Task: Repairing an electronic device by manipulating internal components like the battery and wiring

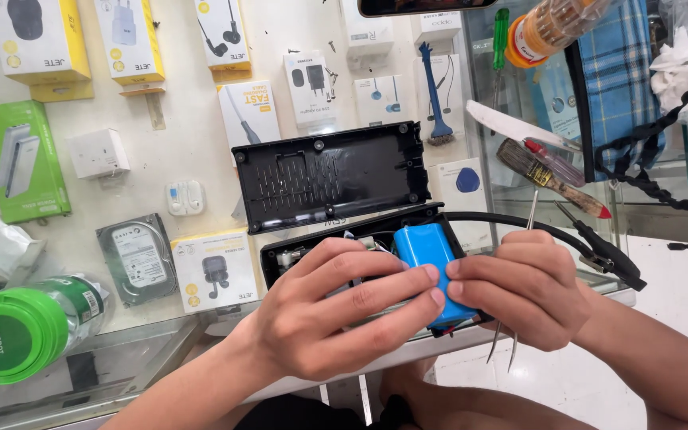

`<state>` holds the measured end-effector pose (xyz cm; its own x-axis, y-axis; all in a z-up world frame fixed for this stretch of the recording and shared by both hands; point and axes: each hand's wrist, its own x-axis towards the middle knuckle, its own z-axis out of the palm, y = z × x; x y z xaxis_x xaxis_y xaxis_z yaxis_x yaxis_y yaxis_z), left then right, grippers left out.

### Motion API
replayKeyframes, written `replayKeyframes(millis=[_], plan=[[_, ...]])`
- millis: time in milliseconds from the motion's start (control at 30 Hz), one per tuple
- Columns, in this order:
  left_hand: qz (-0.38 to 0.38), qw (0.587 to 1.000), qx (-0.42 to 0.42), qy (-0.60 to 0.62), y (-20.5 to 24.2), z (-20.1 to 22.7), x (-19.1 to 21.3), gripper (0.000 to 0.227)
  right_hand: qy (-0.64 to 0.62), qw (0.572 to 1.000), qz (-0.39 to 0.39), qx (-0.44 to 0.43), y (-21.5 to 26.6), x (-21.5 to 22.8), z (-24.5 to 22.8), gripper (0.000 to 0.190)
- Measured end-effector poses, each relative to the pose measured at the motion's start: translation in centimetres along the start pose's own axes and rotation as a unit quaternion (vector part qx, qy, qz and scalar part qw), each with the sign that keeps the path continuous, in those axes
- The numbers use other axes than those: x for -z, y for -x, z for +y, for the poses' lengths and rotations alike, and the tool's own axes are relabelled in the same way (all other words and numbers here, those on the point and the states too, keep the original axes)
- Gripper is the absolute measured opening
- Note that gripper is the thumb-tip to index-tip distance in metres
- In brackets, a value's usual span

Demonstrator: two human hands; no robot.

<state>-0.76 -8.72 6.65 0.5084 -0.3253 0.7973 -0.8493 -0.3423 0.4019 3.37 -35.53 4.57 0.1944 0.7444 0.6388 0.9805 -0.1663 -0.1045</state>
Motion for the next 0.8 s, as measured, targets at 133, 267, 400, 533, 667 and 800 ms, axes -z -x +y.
replayKeyframes(millis=[133,267,400,533,667,800], plan=[[-0.001,0.997,-0.055,-0.045,0.0,-0.3,0.2,0.013,0.009,1.0,-0.007,0.002,0.0,0.1,-0.2,0.02],[-0.029,0.997,-0.053,-0.044,0.2,-0.3,0.2,0.02,-0.009,1.0,-0.004,-0.007,-0.2,-0.1,-0.3,0.014],[-0.022,1.0,-0.007,0.011,0.2,-0.1,0.2,0.026,-0.016,0.999,0.0,-0.039,-1.5,-0.1,-0.7,0.023],[-0.011,0.997,0.063,0.033,0.0,0.2,-0.4,0.025,-0.018,0.991,-0.039,-0.129,-3.0,0.1,-1.2,0.036],[0.033,0.98,0.174,0.088,-0.3,0.5,-0.8,0.016,-0.056,0.982,-0.01,-0.18,-4.6,-0.7,-0.9,0.036],[0.055,0.952,0.283,0.102,-0.1,0.8,-1.2,0.014,-0.127,0.957,-0.042,-0.257,-4.8,-0.4,-0.9,0.023]])
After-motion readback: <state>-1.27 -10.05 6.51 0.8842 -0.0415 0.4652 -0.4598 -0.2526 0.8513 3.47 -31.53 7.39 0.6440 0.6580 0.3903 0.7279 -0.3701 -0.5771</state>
